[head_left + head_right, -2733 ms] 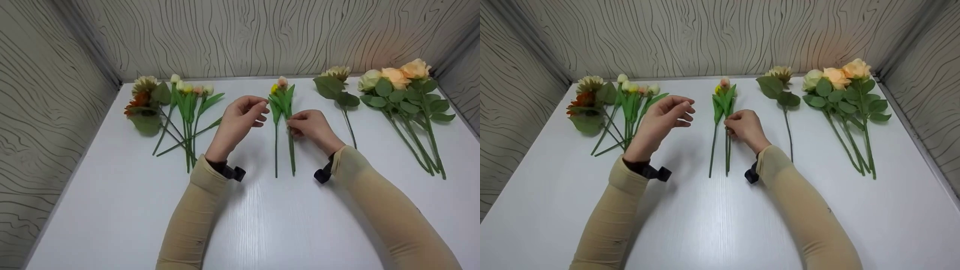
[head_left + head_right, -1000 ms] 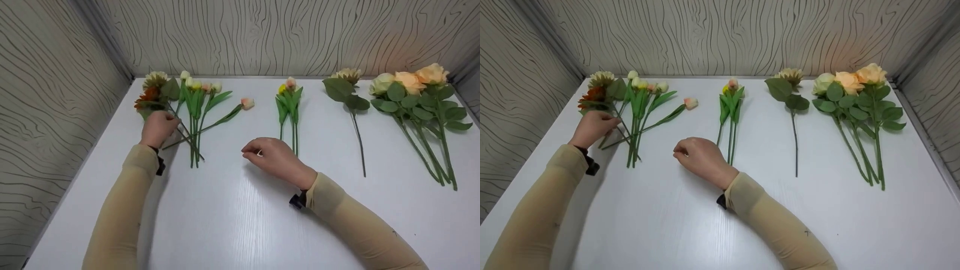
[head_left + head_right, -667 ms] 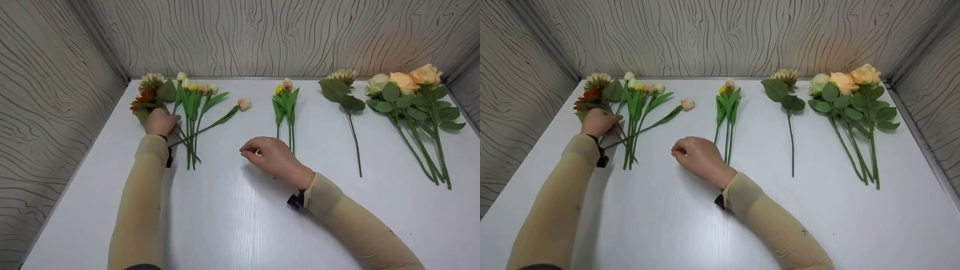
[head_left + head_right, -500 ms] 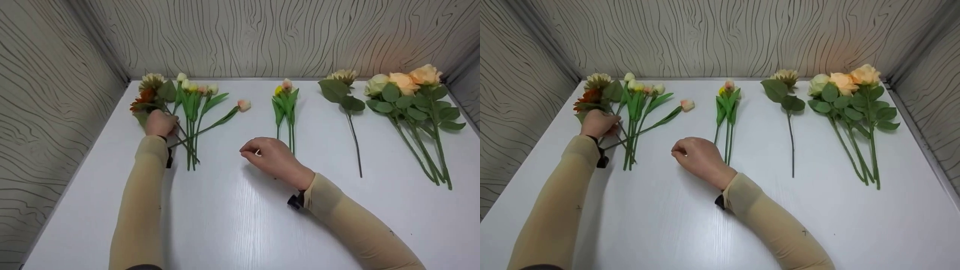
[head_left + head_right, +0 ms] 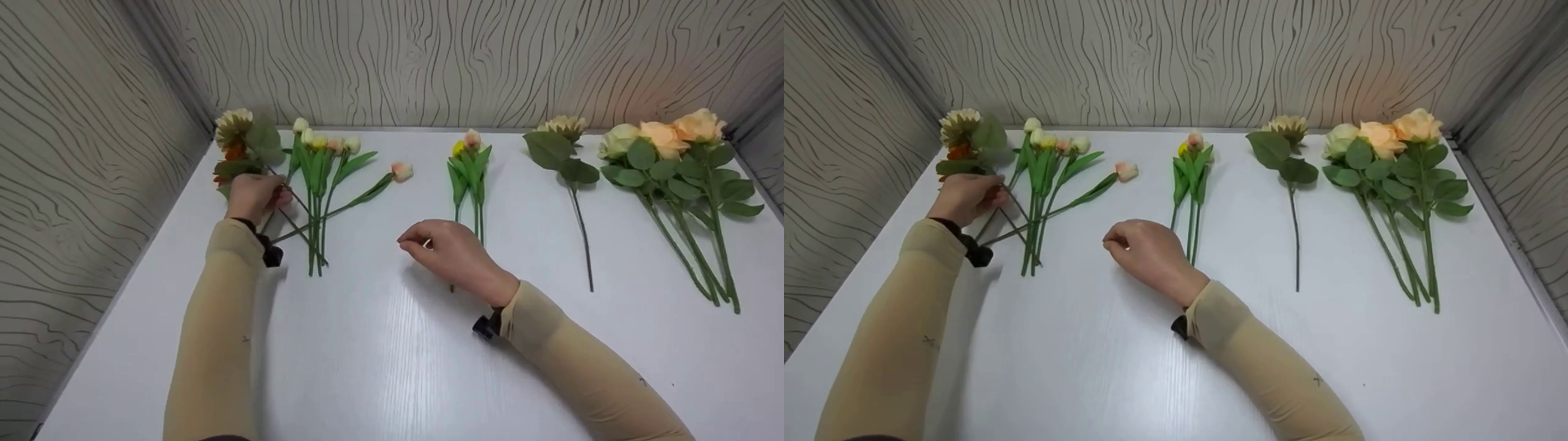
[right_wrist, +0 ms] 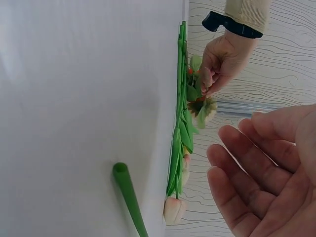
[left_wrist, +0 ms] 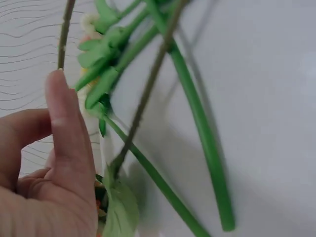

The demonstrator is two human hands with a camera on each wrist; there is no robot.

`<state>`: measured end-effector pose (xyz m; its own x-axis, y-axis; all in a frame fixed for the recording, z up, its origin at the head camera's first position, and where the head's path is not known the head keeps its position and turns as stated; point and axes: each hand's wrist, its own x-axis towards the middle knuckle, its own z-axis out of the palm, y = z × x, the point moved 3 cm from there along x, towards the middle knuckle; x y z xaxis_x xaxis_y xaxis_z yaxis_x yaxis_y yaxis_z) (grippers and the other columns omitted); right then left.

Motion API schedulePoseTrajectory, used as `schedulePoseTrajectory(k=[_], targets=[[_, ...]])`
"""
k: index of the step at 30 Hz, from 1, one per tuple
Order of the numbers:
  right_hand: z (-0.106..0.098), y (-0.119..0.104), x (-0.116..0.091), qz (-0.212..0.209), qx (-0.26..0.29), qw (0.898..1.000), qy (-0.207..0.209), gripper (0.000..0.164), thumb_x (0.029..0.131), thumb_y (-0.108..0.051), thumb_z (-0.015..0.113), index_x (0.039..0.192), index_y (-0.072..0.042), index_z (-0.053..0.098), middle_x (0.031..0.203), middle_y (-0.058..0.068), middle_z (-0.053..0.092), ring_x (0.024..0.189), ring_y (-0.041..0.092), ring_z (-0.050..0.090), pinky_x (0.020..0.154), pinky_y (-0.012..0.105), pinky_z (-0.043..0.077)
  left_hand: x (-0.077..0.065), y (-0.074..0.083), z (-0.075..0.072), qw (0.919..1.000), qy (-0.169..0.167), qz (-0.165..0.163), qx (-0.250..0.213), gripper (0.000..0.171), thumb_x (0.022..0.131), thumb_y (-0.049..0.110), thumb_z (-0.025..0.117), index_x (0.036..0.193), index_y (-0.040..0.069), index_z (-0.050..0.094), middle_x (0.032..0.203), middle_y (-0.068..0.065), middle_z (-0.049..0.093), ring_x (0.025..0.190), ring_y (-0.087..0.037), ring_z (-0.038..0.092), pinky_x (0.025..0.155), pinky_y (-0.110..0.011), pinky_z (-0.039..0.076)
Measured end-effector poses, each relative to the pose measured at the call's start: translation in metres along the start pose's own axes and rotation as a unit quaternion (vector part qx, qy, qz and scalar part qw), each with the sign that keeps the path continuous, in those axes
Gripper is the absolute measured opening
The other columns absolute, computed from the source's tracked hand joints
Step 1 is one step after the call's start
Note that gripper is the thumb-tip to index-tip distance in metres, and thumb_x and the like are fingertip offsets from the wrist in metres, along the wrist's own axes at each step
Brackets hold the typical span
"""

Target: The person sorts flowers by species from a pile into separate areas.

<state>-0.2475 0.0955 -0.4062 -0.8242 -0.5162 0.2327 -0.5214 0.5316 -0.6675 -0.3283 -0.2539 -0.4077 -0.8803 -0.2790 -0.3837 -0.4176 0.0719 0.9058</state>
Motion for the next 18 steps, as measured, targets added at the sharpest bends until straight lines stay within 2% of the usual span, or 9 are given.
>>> schedulePoseTrajectory(k=[4,7,9,13,18], targets=[[-0.011,0.002,0.001,0.013,0.019,1.000,0.015,0.015,0.100,-0.021,0.069,0.107,-0.014,0.080,0.103,-0.007,0.074,0.089,0.009,0.067,0.078,0.033,0.057,-0.014,0.004,0.013,0.9983,-0.031,0.022,-0.044,0.035,0.104,0.022,0.063,0.128,-0.003,0.063,0.103,-0.012,0.068,0.085,-0.016,0.068,0.088,-0.031,0.058],[-0.026,0.007,0.001,0.043,0.046,0.998,0.030,0.015,0.101,-0.024,0.068,0.108,-0.017,0.080,0.103,-0.008,0.074,0.086,0.011,0.066,0.073,0.034,0.055,-0.027,0.003,0.038,0.9952,-0.065,0.063,-0.038,0.035,0.104,0.025,0.062,0.128,0.000,0.061,0.110,-0.015,0.066,0.091,-0.019,0.069,0.086,-0.031,0.059],[-0.037,0.011,0.001,0.073,0.071,0.994,0.038,0.016,0.101,-0.026,0.068,0.110,-0.018,0.079,0.102,-0.006,0.074,0.087,0.014,0.066,0.072,0.035,0.054,-0.041,0.001,0.060,0.9900,-0.089,0.106,-0.025,0.033,0.105,0.024,0.062,0.127,0.000,0.061,0.110,-0.018,0.066,0.092,-0.022,0.069,0.083,-0.032,0.060],[-0.058,0.021,0.002,0.124,0.133,0.982,0.054,0.022,0.101,-0.031,0.067,0.114,-0.016,0.077,0.105,-0.001,0.074,0.095,0.018,0.068,0.079,0.034,0.055,-0.074,-0.002,0.112,0.9724,-0.151,0.176,-0.024,0.025,0.103,0.020,0.065,0.118,0.000,0.063,0.105,-0.021,0.069,0.091,-0.027,0.070,0.081,-0.037,0.061],[-0.079,0.028,0.002,0.146,0.214,0.962,0.086,0.035,0.100,-0.039,0.068,0.117,-0.009,0.075,0.108,0.009,0.073,0.101,0.022,0.068,0.087,0.032,0.056,-0.115,0.001,0.169,0.9444,-0.233,0.232,-0.013,0.017,0.101,0.018,0.068,0.111,0.004,0.065,0.097,-0.016,0.070,0.085,-0.028,0.071,0.077,-0.040,0.062]])
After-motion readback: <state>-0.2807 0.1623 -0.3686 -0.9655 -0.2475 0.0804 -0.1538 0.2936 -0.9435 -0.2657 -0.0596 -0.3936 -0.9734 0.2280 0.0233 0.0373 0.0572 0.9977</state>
